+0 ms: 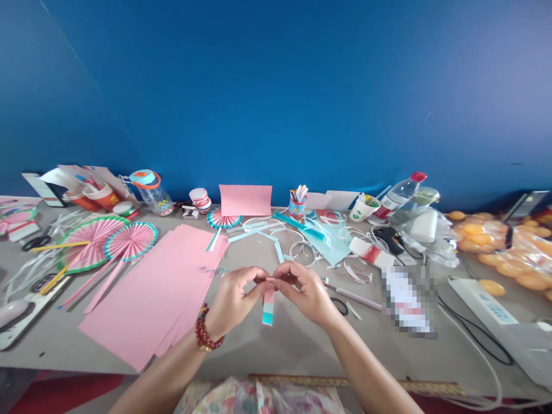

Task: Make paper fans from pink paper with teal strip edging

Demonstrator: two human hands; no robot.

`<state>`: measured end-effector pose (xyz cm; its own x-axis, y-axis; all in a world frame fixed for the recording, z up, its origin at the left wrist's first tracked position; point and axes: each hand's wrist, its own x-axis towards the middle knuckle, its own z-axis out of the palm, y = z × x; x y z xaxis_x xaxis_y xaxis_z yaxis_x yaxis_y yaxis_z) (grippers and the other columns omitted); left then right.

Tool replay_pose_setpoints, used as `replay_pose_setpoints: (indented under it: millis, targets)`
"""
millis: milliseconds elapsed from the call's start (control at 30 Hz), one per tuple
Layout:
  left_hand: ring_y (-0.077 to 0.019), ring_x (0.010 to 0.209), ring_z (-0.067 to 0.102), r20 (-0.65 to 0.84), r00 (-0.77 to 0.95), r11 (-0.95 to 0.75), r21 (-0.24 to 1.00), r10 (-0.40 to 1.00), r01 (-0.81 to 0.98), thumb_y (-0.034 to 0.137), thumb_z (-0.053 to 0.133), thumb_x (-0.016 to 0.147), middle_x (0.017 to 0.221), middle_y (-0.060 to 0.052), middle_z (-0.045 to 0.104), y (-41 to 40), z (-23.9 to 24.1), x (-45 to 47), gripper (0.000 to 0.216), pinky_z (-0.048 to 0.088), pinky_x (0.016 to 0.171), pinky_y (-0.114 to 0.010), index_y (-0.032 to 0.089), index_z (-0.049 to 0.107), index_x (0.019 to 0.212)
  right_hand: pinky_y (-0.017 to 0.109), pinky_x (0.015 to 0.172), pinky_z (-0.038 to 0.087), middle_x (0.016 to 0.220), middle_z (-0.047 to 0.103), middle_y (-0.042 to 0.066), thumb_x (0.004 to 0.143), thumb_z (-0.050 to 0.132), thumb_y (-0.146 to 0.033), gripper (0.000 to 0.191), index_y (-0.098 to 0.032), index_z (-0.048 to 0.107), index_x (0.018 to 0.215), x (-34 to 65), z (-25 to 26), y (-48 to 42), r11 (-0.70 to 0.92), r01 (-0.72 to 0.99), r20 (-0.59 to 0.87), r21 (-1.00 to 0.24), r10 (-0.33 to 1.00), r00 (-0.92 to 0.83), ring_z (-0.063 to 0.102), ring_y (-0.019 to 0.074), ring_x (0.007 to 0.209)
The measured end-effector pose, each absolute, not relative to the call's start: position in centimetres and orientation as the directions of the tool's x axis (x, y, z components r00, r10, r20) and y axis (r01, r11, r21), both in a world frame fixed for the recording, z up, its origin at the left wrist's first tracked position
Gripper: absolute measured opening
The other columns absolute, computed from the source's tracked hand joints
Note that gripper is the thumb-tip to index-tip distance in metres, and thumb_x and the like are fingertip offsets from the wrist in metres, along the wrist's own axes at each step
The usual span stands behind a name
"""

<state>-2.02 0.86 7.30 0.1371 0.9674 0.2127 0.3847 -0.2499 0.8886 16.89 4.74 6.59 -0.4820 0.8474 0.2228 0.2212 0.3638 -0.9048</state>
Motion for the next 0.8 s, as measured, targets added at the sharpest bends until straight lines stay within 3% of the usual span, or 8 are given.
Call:
replay_pose_setpoints:
  millis: [233, 467, 800]
  targets:
    - [-0.0183, 0.078, 0.066, 0.248, 0.113, -0.273, 0.875, 0.962, 0.401, 0.03, 0.063, 0.091, 0.08, -0.001, 0.074, 0.9, 7.5, -2.0, 0.015, 0.044, 0.077, -0.025, 0.023, 0.071, 0.079, 0.026, 0.068, 0.05, 0.085, 0.067, 0.002, 0.095, 0.059, -0.03, 0.009, -0.022, 0.062, 0.094, 17.0, 6.7, 4.5, 0.417, 0.265, 0.252, -0.87, 0.836, -0.487, 0.064, 0.0162, 0.077]
    - [-0.0208, 0.078, 0.065, 0.264, 0.101, -0.282, 0.868, 0.959, 0.408, 0.03, 0.065, 0.089, 0.075, -0.002, 0.073, 0.6, 8.0, -1.8, 0.014, 0.043, 0.08, -0.029, 0.024, 0.071, 0.078, 0.029, 0.069, 0.045, 0.085, 0.063, 0.003, 0.099, 0.051, -0.026, 0.009, -0.023, 0.056, 0.094, 17.4, 8.1, 4.3, 0.616, 0.366, 0.361, -0.697, 0.743, -0.563, 0.058, 0.0177, 0.077]
    - [-0.0171, 0.075, 0.065, 0.29, 0.103, -0.305, 0.852, 0.952, 0.425, 0.031, 0.06, 0.093, 0.076, -0.002, 0.072, 0.8, 7.9, -1.7, 0.022, 0.045, 0.075, -0.025, 0.021, 0.07, 0.076, 0.031, 0.073, 0.044, 0.086, 0.057, 0.005, 0.099, 0.043, -0.021, 0.01, -0.023, 0.05, 0.092, 16.7, 7.3, 4.4, 0.689, 0.315, 0.464, -0.653, 0.692, -0.553, 0.055, 0.0192, 0.081]
